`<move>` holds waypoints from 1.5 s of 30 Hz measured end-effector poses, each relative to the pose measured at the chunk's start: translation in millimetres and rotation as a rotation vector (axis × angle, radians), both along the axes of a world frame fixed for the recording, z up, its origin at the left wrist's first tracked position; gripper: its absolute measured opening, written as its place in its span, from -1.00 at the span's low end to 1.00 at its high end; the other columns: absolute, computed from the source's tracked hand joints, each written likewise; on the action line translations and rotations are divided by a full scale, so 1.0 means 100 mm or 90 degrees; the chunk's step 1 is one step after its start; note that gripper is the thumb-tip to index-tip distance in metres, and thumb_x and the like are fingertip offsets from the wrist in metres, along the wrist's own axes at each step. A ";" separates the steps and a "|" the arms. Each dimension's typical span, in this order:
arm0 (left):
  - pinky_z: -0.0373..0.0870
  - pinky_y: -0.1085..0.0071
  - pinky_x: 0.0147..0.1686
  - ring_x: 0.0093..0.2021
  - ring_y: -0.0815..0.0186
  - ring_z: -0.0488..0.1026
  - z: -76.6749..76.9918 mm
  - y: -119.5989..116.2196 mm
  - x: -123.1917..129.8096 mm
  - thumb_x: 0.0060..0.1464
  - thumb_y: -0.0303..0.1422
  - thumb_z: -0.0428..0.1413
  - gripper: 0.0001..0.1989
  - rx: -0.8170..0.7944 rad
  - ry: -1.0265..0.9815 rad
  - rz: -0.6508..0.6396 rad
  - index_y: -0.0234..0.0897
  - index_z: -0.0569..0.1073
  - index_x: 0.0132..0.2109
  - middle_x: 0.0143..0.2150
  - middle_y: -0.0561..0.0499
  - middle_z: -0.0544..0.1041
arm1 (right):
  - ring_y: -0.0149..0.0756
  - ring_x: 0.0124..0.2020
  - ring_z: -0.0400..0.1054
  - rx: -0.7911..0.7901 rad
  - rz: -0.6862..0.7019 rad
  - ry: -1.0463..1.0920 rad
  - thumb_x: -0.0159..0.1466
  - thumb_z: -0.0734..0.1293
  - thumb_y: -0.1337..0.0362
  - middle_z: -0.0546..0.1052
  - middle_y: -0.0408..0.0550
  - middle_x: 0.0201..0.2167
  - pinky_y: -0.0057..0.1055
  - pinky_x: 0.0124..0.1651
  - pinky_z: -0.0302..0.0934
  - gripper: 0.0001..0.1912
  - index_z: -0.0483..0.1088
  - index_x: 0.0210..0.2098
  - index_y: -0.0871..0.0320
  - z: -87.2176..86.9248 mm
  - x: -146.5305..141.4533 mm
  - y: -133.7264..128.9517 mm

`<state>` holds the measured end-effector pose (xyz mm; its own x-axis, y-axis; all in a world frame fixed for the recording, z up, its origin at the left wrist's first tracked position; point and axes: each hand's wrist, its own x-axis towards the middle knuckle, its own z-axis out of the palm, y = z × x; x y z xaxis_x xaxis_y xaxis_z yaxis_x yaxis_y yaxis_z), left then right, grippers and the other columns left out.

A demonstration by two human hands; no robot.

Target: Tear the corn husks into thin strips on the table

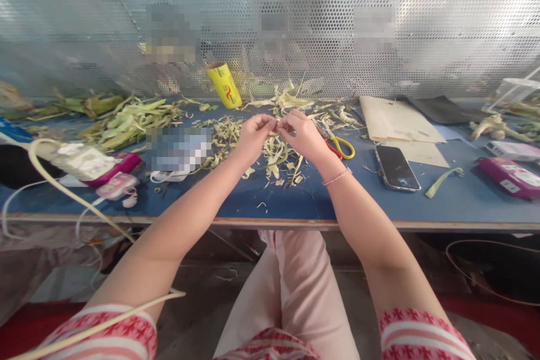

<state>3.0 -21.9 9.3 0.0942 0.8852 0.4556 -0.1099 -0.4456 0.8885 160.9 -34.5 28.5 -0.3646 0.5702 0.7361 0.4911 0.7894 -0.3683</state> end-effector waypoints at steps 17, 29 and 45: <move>0.49 0.36 -0.11 -0.29 0.40 0.54 0.08 -0.04 -0.01 0.05 -0.51 0.11 -0.92 -0.124 -0.137 -0.086 -0.31 0.50 -0.32 -0.34 -0.01 0.57 | -0.21 -0.21 0.31 0.108 -0.024 -0.137 0.31 0.17 0.33 0.43 0.02 -0.29 -0.17 -0.06 0.25 -0.73 0.52 -0.22 0.10 0.02 0.09 0.01; 0.44 0.43 -0.24 -0.21 0.35 0.55 0.04 0.07 -0.08 -0.07 -0.44 0.20 -0.80 -0.096 -0.039 -0.015 -0.26 0.50 -0.21 -0.25 -0.04 0.61 | -0.34 -0.37 0.27 0.003 -0.002 0.040 0.25 0.24 0.32 0.43 -0.06 -0.36 -0.29 -0.25 0.26 -0.75 0.56 -0.22 0.07 -0.04 0.03 0.03; 0.45 0.38 -0.19 -0.25 0.35 0.52 0.07 0.02 -0.06 -0.12 -0.41 0.28 -0.75 0.020 0.036 0.026 -0.29 0.46 -0.24 -0.31 -0.02 0.56 | -0.33 -0.33 0.25 -0.085 0.016 0.085 0.22 0.22 0.37 0.40 -0.06 -0.33 -0.26 -0.22 0.26 -0.70 0.58 -0.23 0.06 0.00 0.04 0.00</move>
<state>-3.3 -19.6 16.4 0.0845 0.8739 0.4786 -0.0417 -0.4768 0.8780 164.5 -34.3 28.7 -0.2838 0.6587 0.6968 0.4121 0.7399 -0.5317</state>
